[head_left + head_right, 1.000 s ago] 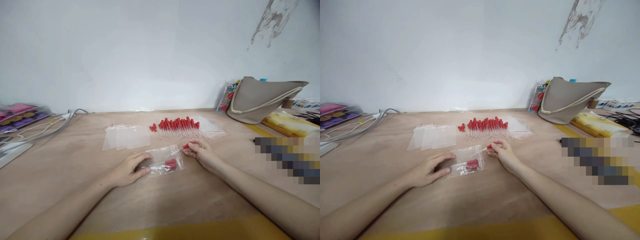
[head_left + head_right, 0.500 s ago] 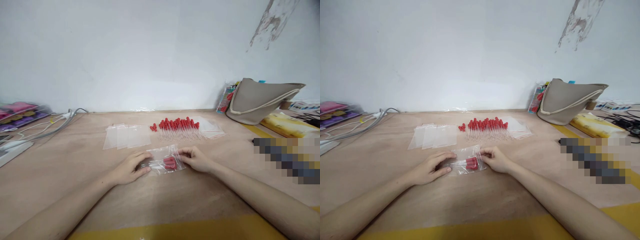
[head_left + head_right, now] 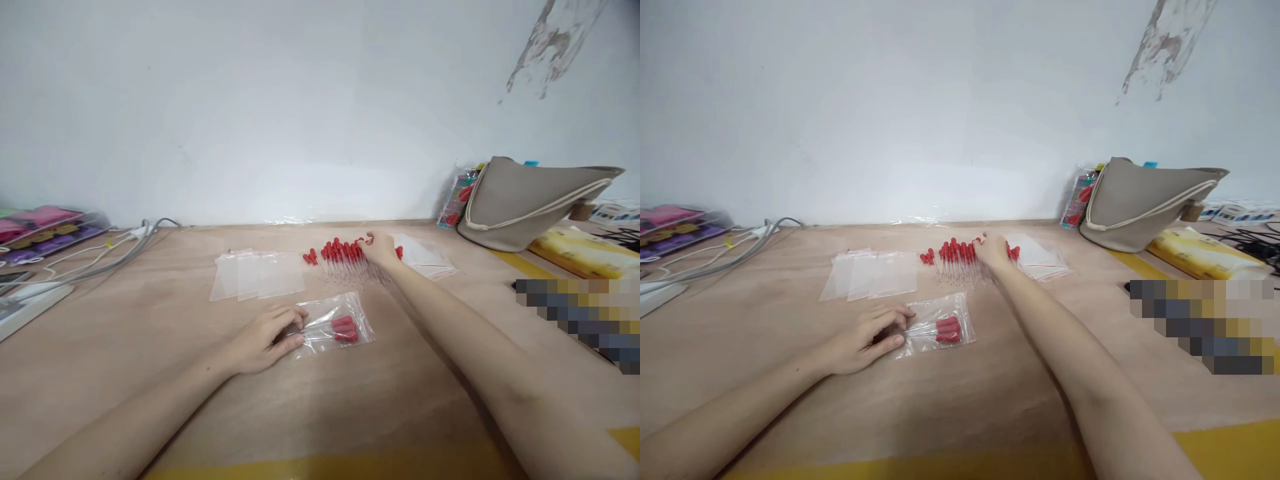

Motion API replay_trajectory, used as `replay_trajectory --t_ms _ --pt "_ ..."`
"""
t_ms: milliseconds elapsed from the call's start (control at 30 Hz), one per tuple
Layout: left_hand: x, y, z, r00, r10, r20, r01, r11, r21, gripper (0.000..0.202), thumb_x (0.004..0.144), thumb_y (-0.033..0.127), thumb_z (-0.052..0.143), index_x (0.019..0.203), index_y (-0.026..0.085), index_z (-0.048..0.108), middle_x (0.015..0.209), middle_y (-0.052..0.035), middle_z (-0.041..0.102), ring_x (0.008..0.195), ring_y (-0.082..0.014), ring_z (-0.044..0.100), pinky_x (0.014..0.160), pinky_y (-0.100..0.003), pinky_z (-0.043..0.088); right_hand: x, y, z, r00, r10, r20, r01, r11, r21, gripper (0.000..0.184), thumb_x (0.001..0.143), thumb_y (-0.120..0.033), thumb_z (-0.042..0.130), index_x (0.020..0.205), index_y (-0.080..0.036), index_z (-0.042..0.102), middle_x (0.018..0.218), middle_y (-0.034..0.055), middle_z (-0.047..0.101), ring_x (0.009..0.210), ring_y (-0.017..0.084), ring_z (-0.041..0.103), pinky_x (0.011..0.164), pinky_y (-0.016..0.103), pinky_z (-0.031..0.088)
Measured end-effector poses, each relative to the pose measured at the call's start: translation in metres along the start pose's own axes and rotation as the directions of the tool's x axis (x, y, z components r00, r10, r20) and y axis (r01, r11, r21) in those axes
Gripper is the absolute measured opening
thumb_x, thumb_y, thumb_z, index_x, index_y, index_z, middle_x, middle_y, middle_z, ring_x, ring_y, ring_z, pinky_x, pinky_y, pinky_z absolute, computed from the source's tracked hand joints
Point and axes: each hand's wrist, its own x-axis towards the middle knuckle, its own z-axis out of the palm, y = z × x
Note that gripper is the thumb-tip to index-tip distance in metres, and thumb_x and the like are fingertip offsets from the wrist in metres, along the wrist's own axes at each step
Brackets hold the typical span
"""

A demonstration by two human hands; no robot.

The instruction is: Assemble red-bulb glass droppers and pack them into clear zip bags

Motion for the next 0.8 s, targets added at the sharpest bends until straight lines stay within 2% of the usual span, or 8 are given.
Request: replay_trajectory --t_ms 100,267,433,500,567,633,733,800 --pt "0.001 0.002 -0.002 1.0 0.011 0.011 -0.011 1.0 0.012 0.013 0.088 0.028 0.042 0.09 0.019 0.05 0.112 -0.0081 0.054 0.103 -0.0194 0.05 0.087 -0.035 0.041 0.01 -0.003 0.007 1.0 0.02 -0.007 -0.021 0.999 -0.032 0.029 0.072 -0.021 0.054 0.095 -0.008 0.066 0.092 0.0157 0.066 0.095 0.025 0.058 0.085 0.033 0.041" --pt "0.0 0.003 0.0 1.0 0.016 0.009 -0.017 1.0 0.021 0.011 0.086 0.029 0.046 0.09 0.019 0.047 0.113 -0.0088 0.052 0.102 -0.02 0.05 0.085 -0.036 0.042 0.013 -0.007 0.006 1.0 -0.001 -0.008 0.001 1.0 -0.014 0.017 0.071 -0.018 0.052 0.074 -0.013 0.068 0.084 0.0128 0.067 0.087 0.023 0.059 0.079 0.031 0.042" --pt "0.0 0.002 0.001 1.0 0.007 -0.006 -0.007 1.0 0.013 0.011 0.085 0.03 0.047 0.09 0.019 0.046 0.112 -0.0078 0.053 0.102 -0.0196 0.05 0.085 -0.035 0.042 0.006 -0.007 -0.017 0.999 -0.035 -0.036 0.037 0.998 0.056 0.017 0.078 -0.022 0.047 0.083 -0.012 0.061 0.079 0.0097 0.066 0.077 0.018 0.06 0.073 0.029 0.043" --pt "0.0 0.002 0.001 1.0 0.009 -0.007 -0.009 1.0 0.014 0.013 0.085 0.03 0.047 0.093 0.019 0.048 0.112 -0.0075 0.054 0.102 -0.0197 0.05 0.086 -0.035 0.042 -0.005 -0.003 -0.032 0.997 -0.057 -0.048 0.064 0.983 0.174 0.018 0.082 -0.025 0.045 0.091 -0.013 0.055 0.074 0.0065 0.065 0.068 0.014 0.059 0.067 0.027 0.044" --pt "0.0 0.001 0.001 1.0 0.014 -0.007 -0.014 1.0 0.021 0.018 0.086 0.031 0.047 0.1 0.02 0.049 0.113 -0.0077 0.053 0.103 -0.0203 0.05 0.088 -0.036 0.041 -0.023 0.003 -0.045 0.998 -0.034 -0.045 0.05 0.905 0.423 0.017 0.083 -0.029 0.046 0.092 -0.016 0.049 0.07 0.0035 0.063 0.057 0.011 0.055 0.057 0.024 0.044" --pt "0.0 0.0 0.001 1.0 0.012 -0.004 -0.012 0.999 0.036 0.025 0.086 0.031 0.047 0.109 0.021 0.047 0.114 -0.0079 0.053 0.105 -0.0209 0.049 0.09 -0.037 0.04 -0.045 0.012 -0.054 0.998 0.041 0.036 -0.055 0.758 0.65 0.016 0.082 -0.033 0.049 0.085 -0.018 0.047 0.07 0.0025 0.061 0.051 0.009 0.052 0.049 0.022 0.043" --pt "-0.001 -0.002 0.001 1.0 0.002 0.003 -0.002 0.998 0.058 0.031 0.086 0.032 0.047 0.115 0.021 0.044 0.114 -0.0081 0.052 0.106 -0.0214 0.048 0.091 -0.038 0.04 -0.076 0.024 -0.056 0.955 0.168 0.243 -0.295 0.567 0.769 0.018 0.079 -0.032 0.054 0.07 -0.018 0.048 0.069 0.0035 0.059 0.049 0.008 0.05 0.048 0.021 0.045" --pt "-0.001 -0.003 0.001 1.0 -0.007 0.008 0.007 0.998 0.069 0.032 0.086 0.032 0.047 0.116 0.022 0.044 0.115 -0.0079 0.052 0.106 -0.0216 0.049 0.09 -0.038 0.041 -0.092 0.029 -0.05 0.92 0.221 0.325 -0.392 0.47 0.791 0.018 0.079 -0.029 0.054 0.066 -0.018 0.049 0.067 0.0039 0.059 0.048 0.008 0.051 0.049 0.022 0.047"
